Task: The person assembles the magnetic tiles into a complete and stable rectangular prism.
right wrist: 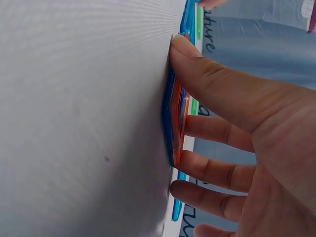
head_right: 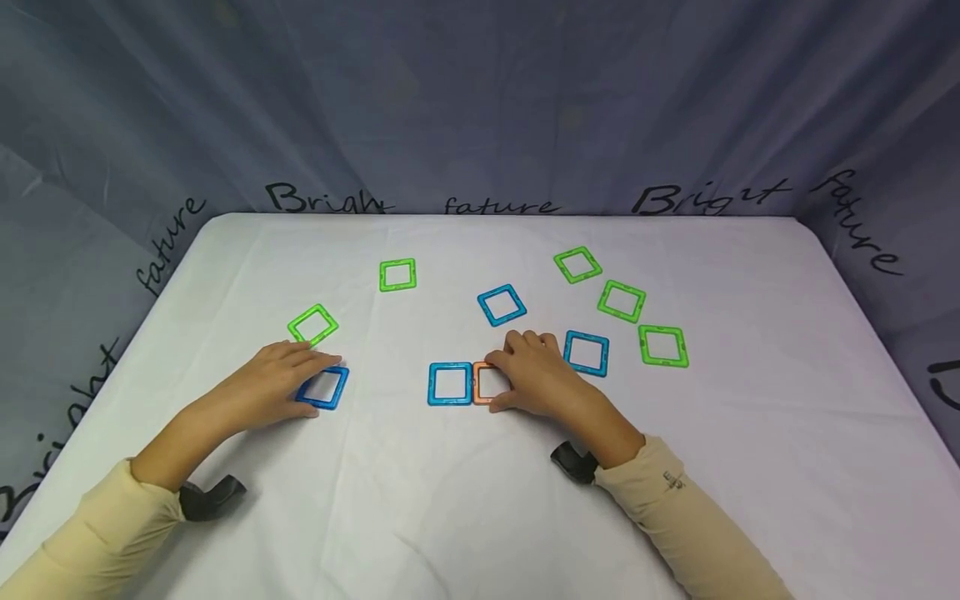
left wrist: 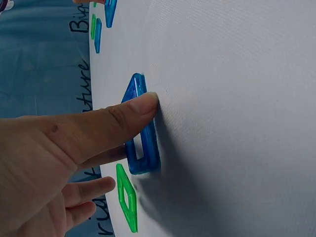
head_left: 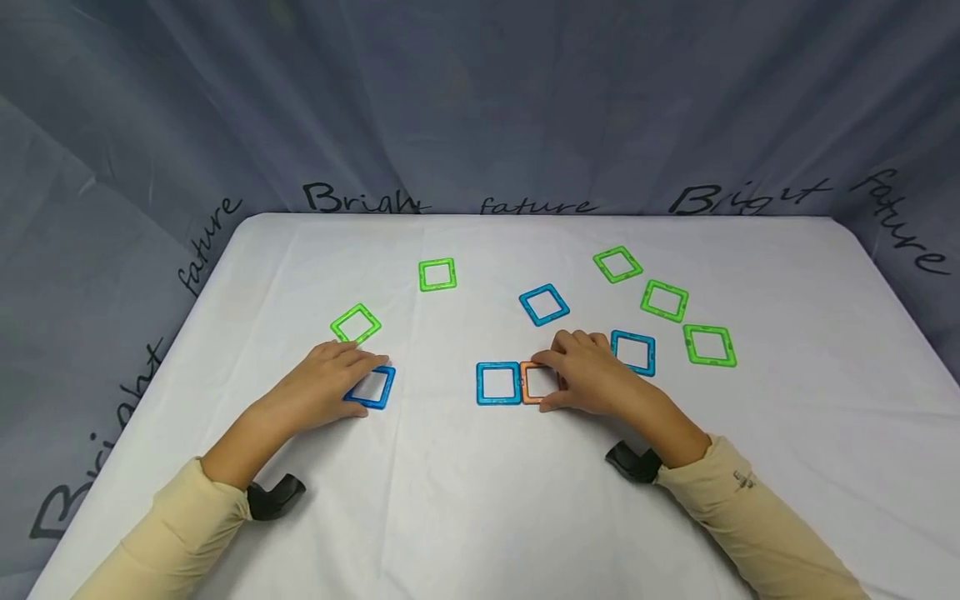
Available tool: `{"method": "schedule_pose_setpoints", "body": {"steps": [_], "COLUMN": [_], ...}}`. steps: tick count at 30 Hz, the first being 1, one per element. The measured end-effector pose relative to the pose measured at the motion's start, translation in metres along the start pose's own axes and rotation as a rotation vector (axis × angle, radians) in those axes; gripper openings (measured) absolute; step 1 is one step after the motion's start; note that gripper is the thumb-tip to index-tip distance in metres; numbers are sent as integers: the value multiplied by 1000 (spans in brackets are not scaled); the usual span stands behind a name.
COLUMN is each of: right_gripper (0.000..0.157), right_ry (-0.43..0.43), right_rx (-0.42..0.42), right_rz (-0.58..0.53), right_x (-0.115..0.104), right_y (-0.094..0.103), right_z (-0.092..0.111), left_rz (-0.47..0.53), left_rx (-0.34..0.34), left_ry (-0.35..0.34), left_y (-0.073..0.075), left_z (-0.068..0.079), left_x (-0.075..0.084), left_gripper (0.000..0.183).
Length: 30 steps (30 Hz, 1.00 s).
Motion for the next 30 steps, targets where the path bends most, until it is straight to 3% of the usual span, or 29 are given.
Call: {"method": "schedule_pose_setpoints", "body": {"steps": [11,30], "right_gripper": [60,61], "right_ry": [-2,-19], "right_rx": [-1,-14], "right_rz": [-12,-21], "right_x": [-1,0], "right_y": [-1,0], "right_z": [0,1], "left_rz": [-19,-12], "left_rx": [12,54], "left_ry": [-6,-67], "left_y": [-3,-6], "left_z": [-7,-25], "left_x": [3,28], "left_gripper": [71,67]}}
Point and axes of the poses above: each hand's wrist, its own z-axis away from the middle knuckle, its own y-axis out of the back of the hand, x = y × z, the point moved 6 cm from there along -z, towards the middle knuckle, and after that the axes turned 4 degrees about x, right-handed, at the moved point
